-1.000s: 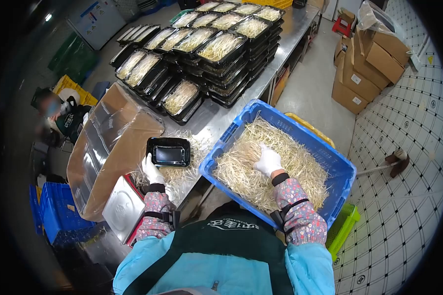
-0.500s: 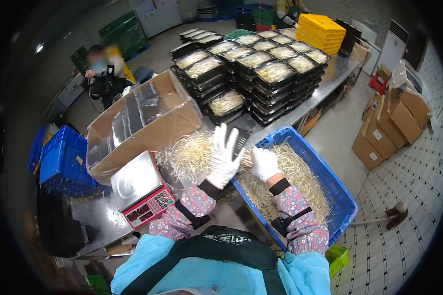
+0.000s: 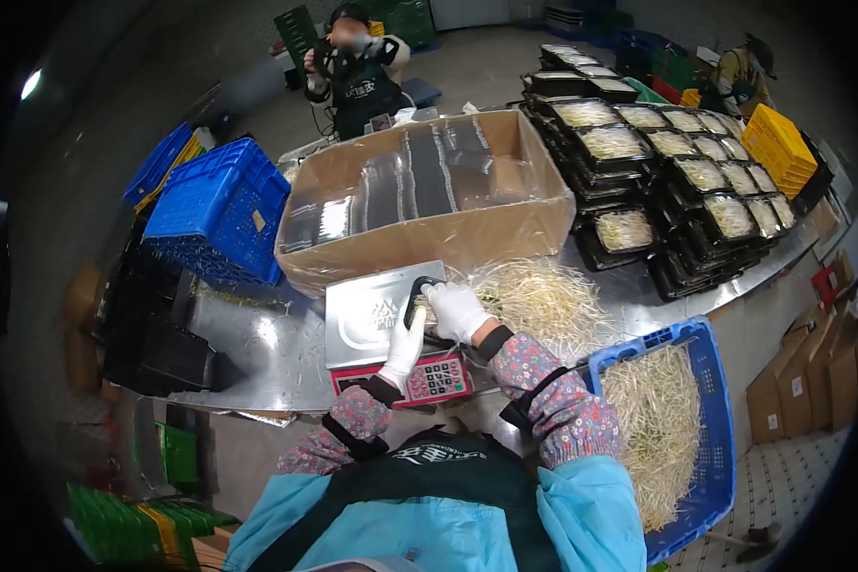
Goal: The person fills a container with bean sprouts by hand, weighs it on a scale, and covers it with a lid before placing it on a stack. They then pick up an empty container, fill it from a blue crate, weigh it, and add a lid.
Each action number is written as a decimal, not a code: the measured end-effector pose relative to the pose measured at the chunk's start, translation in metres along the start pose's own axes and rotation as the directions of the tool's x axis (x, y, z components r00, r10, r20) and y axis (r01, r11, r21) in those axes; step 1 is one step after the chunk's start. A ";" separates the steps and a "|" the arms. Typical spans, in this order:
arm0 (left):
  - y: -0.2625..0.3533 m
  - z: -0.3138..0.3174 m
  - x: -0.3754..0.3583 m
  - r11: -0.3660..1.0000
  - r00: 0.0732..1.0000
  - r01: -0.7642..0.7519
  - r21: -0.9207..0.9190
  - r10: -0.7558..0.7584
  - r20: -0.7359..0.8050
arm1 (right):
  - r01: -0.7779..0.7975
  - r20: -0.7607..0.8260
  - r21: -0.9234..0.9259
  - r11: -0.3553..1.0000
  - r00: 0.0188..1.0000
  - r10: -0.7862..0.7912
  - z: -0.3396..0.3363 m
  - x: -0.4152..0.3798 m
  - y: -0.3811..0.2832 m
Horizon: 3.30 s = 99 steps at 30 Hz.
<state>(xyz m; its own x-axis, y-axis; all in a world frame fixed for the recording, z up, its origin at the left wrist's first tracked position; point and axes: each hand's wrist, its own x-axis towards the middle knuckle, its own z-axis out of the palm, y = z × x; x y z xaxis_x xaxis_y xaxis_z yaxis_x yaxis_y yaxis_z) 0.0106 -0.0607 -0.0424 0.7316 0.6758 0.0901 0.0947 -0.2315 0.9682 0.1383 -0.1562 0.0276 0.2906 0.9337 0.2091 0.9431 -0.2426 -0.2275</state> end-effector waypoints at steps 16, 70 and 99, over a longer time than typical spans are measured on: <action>0.028 -0.055 0.034 0.564 0.928 -0.373 0.737 0.230 0.294 | 0.111 0.293 -0.174 0.978 0.955 -0.056 -0.045 0.012 0.041; 0.030 -0.045 0.040 0.537 0.883 -0.460 0.707 0.363 0.299 | -0.238 0.086 0.703 0.670 0.964 0.253 -0.100 -0.003 0.110; 0.013 -0.034 0.067 0.519 0.882 -0.449 0.727 0.386 0.269 | -0.048 0.012 0.516 0.855 0.999 0.048 -0.057 0.015 0.080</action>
<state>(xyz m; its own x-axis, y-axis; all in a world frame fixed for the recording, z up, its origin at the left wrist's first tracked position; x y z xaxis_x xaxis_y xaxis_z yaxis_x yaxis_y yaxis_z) 0.0382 0.0057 -0.0154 0.8638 0.3185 0.3904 0.2117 -0.9326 0.2925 0.2275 -0.1766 0.0673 0.3340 0.9240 0.1863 0.7089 -0.1160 -0.6957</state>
